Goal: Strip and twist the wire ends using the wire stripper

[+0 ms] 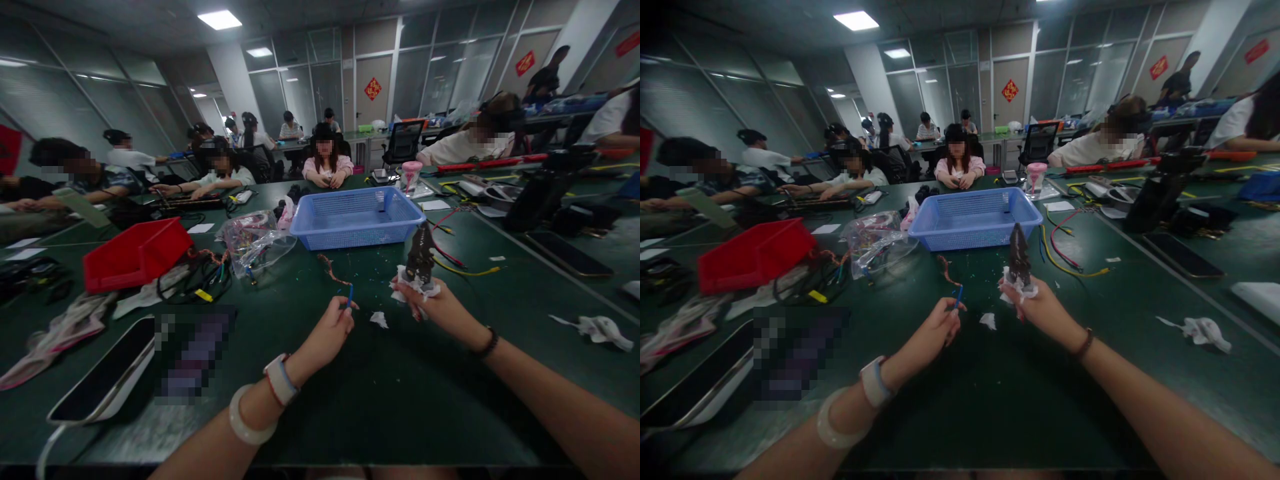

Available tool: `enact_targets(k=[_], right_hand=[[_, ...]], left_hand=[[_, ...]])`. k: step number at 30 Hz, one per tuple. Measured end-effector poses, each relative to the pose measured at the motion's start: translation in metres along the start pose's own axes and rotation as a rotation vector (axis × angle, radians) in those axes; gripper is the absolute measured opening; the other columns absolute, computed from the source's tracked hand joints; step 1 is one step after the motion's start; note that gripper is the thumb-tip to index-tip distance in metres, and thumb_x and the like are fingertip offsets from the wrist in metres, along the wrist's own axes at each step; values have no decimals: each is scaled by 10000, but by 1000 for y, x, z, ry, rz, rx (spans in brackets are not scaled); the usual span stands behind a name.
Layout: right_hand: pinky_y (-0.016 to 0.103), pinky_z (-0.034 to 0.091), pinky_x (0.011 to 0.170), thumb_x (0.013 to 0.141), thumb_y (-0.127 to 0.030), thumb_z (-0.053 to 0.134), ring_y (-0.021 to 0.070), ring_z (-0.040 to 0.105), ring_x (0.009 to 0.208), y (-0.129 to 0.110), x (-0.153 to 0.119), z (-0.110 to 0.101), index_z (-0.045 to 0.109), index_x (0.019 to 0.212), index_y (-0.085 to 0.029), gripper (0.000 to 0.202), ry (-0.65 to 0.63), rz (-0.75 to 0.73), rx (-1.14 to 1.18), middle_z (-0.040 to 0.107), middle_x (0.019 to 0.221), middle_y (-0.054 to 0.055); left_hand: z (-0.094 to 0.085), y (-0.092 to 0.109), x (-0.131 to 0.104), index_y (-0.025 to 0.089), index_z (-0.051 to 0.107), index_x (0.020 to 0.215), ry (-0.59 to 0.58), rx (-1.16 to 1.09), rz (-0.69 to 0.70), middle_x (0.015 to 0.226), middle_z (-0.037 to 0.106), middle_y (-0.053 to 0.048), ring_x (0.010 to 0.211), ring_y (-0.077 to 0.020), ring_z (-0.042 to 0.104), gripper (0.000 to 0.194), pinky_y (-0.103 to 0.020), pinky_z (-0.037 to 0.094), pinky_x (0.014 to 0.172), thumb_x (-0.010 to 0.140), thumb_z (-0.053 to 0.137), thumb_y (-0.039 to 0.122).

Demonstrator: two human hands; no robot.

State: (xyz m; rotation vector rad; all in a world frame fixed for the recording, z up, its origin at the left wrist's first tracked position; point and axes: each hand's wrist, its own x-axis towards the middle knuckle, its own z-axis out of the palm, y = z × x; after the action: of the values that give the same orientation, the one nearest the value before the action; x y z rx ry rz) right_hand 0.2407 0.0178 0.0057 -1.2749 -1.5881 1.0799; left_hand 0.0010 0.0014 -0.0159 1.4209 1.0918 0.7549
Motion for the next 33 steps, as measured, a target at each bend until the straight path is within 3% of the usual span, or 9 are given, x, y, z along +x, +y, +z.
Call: enact_targets(k=[3, 6, 9, 12, 17, 26, 33], right_hand=[[285, 472, 548, 846, -440, 561, 133, 566, 604, 3, 3, -6, 600, 1010, -187, 304, 66, -129, -215, 651, 900, 54], [316, 474, 710, 867, -328, 516, 189, 602, 815, 3, 4, -10, 606, 949, -197, 179, 103, -275, -494, 644, 936, 69], [317, 463, 730, 842, -227, 498, 203, 602, 845, 2, 4, -12, 587, 962, -194, 153, 128, -308, -712, 633, 963, 83], [318, 472, 735, 808, -173, 506, 220, 609, 902, 2, 5, -14, 564, 1057, -191, 256, 173, -310, -834, 614, 1089, 107], [339, 493, 747, 816, -174, 497, 241, 611, 954, 4, 7, -18, 544, 1117, -196, 306, 252, -301, -905, 577, 1202, 119], [352, 518, 726, 820, -227, 517, 254, 622, 978, 0, 3, -13, 518, 1197, -210, 377, 229, -300, -960, 519, 1321, 105], [350, 514, 716, 797, -184, 522, 249, 622, 947, 2, 5, -14, 541, 1161, -206, 366, 269, -277, -931, 548, 1274, 112]], left_hand=[[0, 2, 0, 163, 503, 1045, -89, -189, -34, 619, 338, 80, 481, -74, 294, 329, -205, 245, 469, 914, 438, 458], [-1, 8, -2, 143, 556, 977, -119, -277, -20, 589, 283, 87, 467, -65, 245, 417, -207, 229, 461, 893, 454, 538], [0, 14, -5, 145, 566, 937, -121, -276, 16, 588, 317, 79, 473, -63, 279, 425, -211, 242, 470, 884, 469, 555], [2, 19, -8, 153, 563, 919, -136, -264, 28, 611, 369, 63, 505, -72, 337, 414, -215, 269, 492, 879, 480, 556], [2, 22, -11, 149, 587, 896, -202, -317, 4, 598, 326, 67, 510, -76, 317, 398, -226, 278, 508, 871, 505, 538], [2, 22, -13, 137, 622, 1000, -263, -377, -11, 580, 319, 70, 505, -77, 303, 406, -229, 264, 505, 871, 528, 510], [1, 22, -12, 136, 644, 984, -243, -232, 36, 606, 433, 45, 515, -77, 384, 415, -216, 306, 506, 881, 508, 514]])
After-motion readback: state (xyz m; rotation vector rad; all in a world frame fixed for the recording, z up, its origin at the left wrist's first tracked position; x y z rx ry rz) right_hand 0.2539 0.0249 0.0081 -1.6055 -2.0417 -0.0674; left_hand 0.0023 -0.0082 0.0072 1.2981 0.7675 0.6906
